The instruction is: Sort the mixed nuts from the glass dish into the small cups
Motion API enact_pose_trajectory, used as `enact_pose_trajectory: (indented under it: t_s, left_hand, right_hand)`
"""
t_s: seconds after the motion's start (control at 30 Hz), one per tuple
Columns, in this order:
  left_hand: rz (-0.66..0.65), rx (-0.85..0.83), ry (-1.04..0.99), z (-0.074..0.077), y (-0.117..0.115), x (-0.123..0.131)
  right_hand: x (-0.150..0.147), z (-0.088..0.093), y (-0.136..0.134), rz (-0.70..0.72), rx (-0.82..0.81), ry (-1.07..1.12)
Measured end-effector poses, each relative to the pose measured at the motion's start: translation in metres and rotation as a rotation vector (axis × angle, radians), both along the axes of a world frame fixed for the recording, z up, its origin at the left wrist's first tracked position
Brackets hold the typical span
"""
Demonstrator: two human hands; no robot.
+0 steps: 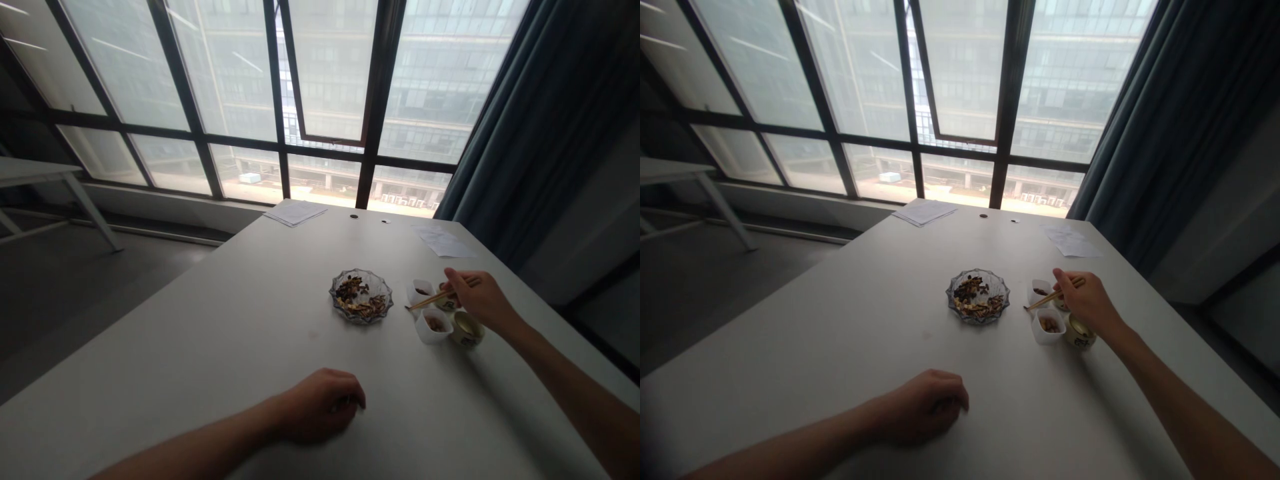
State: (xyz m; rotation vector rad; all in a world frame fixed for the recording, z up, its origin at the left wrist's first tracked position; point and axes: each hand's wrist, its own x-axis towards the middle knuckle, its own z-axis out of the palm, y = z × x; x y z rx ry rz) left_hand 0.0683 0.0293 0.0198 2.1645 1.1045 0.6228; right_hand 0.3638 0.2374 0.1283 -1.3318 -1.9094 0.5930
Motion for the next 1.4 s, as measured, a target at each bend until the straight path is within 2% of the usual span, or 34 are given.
enact_pose_trajectory:
  t_s: [0.27, 0.47, 0.67, 1.03, 1.2, 1.4]
  left_hand:
    - [-0.001, 0.007, -0.005, 0.0, 0.0, 0.0]
    - [0.003, 0.005, -0.011, -0.001, 0.0, 0.0]
    - [0.006, 0.005, -0.006, 0.003, 0.0, 0.0]
    - [0.0, 0.013, -0.019, 0.0, 0.001, 0.001]
    - [0.002, -0.001, -0.013, 0.0, 0.001, 0.0]
    - [0.022, -0.032, -0.014, 0.003, -0.001, 0.0]
  right_hand:
    - [0.01, -0.004, -0.004, -0.036, 0.022, 0.009]
    - [0.017, -0.013, -0.001, 0.06, -0.062, 0.025]
    - [0.018, -0.016, -0.002, 0.093, -0.105, 0.084]
    - [0.014, -0.02, -0.009, -0.001, -0.077, 0.216]
    - [0.027, -0.004, -0.023, -0.078, -0.011, 0.248]
    - [0.07, 0.033, -0.069, -0.276, 0.185, 0.296]
